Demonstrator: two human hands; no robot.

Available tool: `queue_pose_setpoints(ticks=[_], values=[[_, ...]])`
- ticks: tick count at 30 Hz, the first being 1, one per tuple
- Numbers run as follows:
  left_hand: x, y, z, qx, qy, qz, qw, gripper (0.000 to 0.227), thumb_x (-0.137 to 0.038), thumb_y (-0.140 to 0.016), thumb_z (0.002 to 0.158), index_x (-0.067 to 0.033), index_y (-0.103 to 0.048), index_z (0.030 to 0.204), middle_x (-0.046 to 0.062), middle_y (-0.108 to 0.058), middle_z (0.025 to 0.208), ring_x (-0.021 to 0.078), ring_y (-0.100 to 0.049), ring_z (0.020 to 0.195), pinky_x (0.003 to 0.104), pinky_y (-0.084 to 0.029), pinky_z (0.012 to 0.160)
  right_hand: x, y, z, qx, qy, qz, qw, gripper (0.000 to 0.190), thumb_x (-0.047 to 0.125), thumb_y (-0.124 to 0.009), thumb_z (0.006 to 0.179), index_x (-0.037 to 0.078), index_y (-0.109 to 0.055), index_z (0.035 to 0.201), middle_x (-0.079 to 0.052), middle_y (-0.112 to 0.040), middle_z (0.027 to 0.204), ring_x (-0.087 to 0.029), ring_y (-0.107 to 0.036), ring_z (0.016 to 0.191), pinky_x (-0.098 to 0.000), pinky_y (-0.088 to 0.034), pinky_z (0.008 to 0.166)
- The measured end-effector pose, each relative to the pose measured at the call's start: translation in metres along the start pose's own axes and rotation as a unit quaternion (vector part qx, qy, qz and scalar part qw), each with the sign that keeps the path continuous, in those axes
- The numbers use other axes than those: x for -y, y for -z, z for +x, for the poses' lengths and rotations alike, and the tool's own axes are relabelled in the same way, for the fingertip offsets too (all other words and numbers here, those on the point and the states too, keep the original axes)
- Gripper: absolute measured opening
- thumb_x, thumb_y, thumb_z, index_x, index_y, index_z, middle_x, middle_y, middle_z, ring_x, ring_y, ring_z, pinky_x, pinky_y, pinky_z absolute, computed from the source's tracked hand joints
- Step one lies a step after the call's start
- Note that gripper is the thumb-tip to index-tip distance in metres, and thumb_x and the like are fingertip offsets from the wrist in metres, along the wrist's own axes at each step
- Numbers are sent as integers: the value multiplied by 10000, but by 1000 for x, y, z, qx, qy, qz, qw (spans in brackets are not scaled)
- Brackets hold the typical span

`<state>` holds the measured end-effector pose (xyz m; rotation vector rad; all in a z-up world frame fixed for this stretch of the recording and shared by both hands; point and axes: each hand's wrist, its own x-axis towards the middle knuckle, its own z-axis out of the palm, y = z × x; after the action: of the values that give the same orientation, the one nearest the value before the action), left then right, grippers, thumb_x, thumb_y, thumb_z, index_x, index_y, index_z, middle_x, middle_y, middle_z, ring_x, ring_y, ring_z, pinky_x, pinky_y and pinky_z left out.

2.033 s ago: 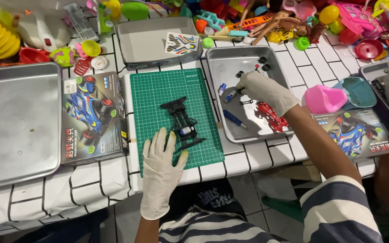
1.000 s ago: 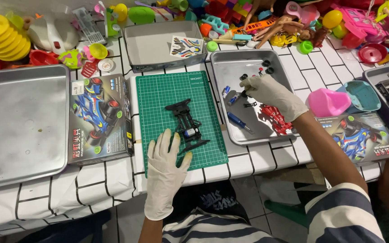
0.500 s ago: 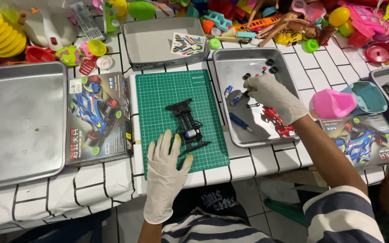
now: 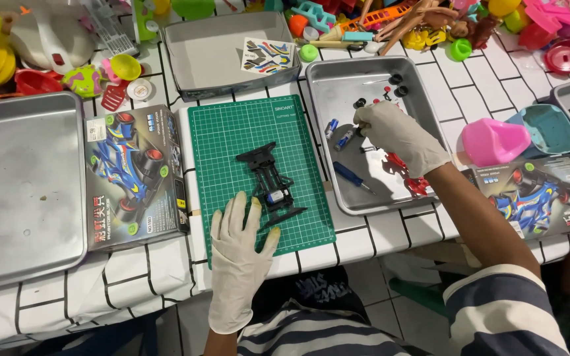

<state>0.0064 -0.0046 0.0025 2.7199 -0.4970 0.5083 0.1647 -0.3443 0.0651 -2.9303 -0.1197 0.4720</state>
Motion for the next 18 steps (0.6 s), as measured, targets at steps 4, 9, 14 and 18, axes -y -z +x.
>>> queue_pose_setpoints(ticks=[4,9,14,18], values=[[-1,3,0,-1,6,-20,1000,552,-427,-671,927,-102,-569,1360,165,-530,1482,320,-540,1326,509,-360,1178,-16,-9,7,-37,31,23,999,269,-33,-491,905,13,-714,1048,-176,-731,906,-352,-684,783,-432,-530,597],[-1,3,-1,-13,0,-27,1000,555,-420,-687,928,-94,-577,1363,174,-541,1481,325,-550,1329,512,-370,1180,-23,-5,8,20,-17,90,996,330,72,-614,953,80,-689,1275,-112,-750,1169,-277,-721,1024,-384,-586,864],[-2,6,0,-7,5,-41,999,510,-391,-690,931,-101,-592,1340,162,-544,1492,320,-554,1332,499,-358,1190,-10,3,3,15,15,73,997,139,-20,-592,883,29,-715,925,-107,-726,836,-245,-635,681,-369,-481,557],[-3,3,3,10,23,-58,998,502,-361,-705,914,-106,-600,1333,149,-553,1482,321,-555,1325,517,-352,1189,-20,-5,8,-12,28,94,995,182,-71,-565,828,22,-713,878,-129,-709,818,-264,-649,691,-371,-478,533]])
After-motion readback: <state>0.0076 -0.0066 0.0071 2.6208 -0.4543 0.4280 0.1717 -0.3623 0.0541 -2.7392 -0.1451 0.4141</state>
